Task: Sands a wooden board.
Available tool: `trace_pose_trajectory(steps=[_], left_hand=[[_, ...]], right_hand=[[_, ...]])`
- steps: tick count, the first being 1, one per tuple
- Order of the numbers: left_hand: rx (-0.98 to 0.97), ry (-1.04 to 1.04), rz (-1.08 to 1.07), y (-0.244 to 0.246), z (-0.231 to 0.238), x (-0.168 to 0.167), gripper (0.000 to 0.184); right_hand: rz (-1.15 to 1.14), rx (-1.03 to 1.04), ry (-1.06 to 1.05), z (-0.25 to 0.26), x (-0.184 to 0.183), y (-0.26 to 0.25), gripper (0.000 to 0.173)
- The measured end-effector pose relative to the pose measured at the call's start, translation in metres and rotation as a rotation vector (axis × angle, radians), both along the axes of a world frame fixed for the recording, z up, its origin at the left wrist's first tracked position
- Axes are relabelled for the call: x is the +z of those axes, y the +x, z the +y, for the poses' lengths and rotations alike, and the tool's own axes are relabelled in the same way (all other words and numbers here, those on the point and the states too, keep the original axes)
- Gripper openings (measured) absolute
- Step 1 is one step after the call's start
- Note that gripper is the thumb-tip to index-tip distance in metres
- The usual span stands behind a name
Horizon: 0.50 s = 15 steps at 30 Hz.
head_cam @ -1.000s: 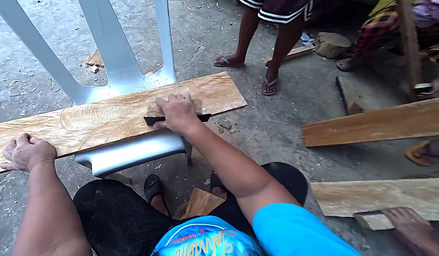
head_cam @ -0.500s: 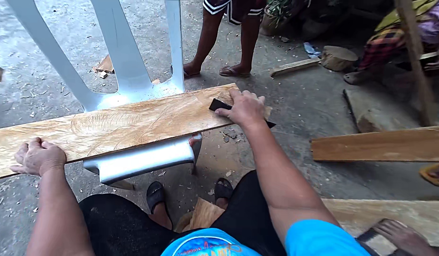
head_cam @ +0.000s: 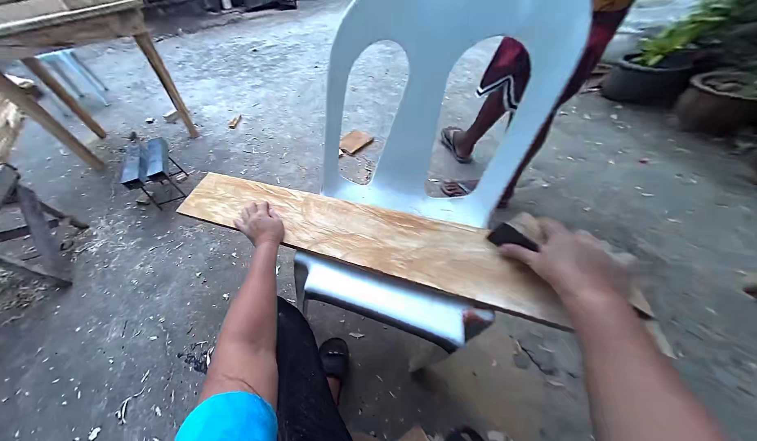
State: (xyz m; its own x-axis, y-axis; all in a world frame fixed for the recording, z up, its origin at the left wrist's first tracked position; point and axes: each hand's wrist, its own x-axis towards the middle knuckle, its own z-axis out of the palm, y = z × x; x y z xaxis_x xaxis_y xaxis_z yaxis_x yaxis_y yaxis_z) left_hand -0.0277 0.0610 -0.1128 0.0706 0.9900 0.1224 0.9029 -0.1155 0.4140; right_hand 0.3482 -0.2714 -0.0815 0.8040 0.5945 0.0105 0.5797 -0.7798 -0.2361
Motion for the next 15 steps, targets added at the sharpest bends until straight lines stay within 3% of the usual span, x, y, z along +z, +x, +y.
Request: trace_pose_trajectory(steps=[3, 5, 12, 15], left_hand=[[0.017, -0.021, 0.017, 0.004, 0.002, -0.003, 0.044], [0.026, -0.042, 0.026, 0.004, 0.001, -0.004, 0.044], [0.035, -0.066, 0.019, 0.006, 0.004, -0.001, 0.044], [0.027, -0.056, 0.022, 0.002, 0.007, -0.004, 0.044]], right_hand=[[0.026, -0.241, -0.019, -0.036, -0.005, 0.042, 0.084], [0.025, -0.265, -0.002, -0.035, -0.007, 0.038, 0.085], [-0.029, 0.175, -0.027, 0.060, 0.022, -0.108, 0.080], [-0.066, 0.320, -0.076, 0.076, 0.020, -0.141, 0.081]])
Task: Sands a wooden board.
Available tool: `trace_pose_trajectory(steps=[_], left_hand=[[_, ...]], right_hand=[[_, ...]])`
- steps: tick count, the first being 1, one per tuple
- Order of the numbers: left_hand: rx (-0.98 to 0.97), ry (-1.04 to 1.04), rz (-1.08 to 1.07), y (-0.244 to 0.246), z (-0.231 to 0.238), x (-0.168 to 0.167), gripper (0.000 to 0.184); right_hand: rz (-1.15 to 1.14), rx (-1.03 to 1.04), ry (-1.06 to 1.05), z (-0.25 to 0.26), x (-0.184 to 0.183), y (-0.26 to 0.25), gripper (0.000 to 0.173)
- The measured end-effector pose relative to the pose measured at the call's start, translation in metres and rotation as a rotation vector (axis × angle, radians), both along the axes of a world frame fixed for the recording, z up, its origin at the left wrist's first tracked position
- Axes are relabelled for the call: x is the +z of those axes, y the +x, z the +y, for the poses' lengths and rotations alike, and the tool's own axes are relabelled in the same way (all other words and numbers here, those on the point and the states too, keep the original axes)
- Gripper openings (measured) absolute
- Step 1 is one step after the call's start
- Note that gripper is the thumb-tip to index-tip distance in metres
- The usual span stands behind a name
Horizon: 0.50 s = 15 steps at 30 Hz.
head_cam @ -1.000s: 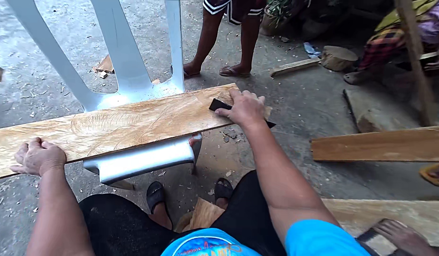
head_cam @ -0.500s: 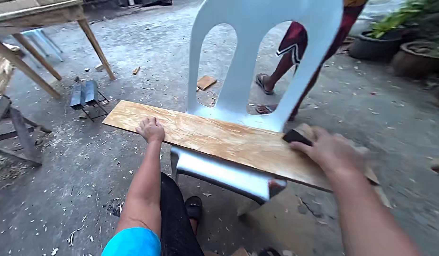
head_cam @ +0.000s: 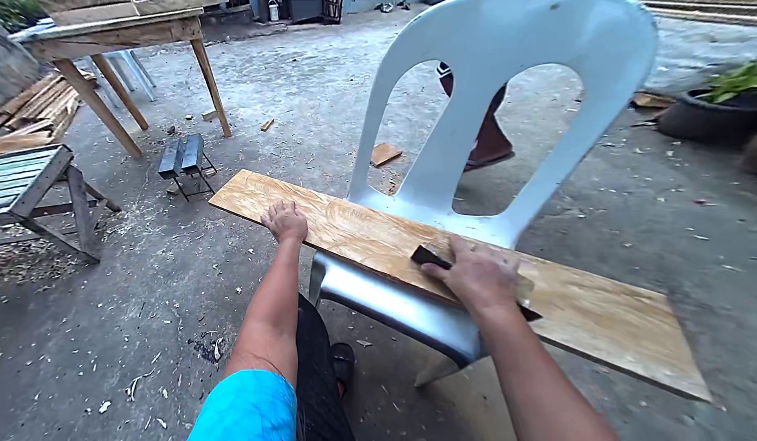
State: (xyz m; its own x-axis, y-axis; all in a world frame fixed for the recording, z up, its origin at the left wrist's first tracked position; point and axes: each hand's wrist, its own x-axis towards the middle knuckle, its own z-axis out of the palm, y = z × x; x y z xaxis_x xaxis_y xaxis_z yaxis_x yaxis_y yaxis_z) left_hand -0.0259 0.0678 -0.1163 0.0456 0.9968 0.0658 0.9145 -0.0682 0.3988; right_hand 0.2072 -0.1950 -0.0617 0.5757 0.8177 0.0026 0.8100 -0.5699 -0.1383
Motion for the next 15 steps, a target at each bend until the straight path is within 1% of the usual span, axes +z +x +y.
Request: trace_pose_trajectory(steps=[2, 4, 8, 10, 11, 13, 15], left_hand=[[-0.014, 0.011, 0.003, -0.002, 0.002, -0.002, 0.044], [-0.024, 0.018, 0.004, -0.001, 0.001, -0.001, 0.044], [-0.008, 0.026, -0.005, 0.000, -0.002, 0.000, 0.043], [0.003, 0.044, -0.019, 0.001, -0.002, 0.001, 0.043], [0.009, 0.048, -0.021, 0.003, -0.003, 0.000, 0.043], [0.015, 0.046, -0.011, 0.004, -0.003, 0.001, 0.044], [0.022, 0.048, -0.017, 0.004, -0.003, 0.001, 0.044]], right_hand=[[-0.011, 0.038, -0.015, -0.010, -0.005, 0.008, 0.082], [-0.016, 0.007, -0.025, -0.035, -0.009, 0.030, 0.082], [0.010, -0.208, 0.000, -0.113, -0.026, 0.098, 0.084], [0.031, -0.332, 0.041, -0.141, -0.028, 0.119, 0.086], [0.043, -0.375, 0.047, -0.147, -0.025, 0.122, 0.088], [0.055, -0.405, 0.066, -0.140, -0.020, 0.113, 0.090], [0.045, -0.361, 0.073, -0.110, -0.011, 0.088, 0.086]])
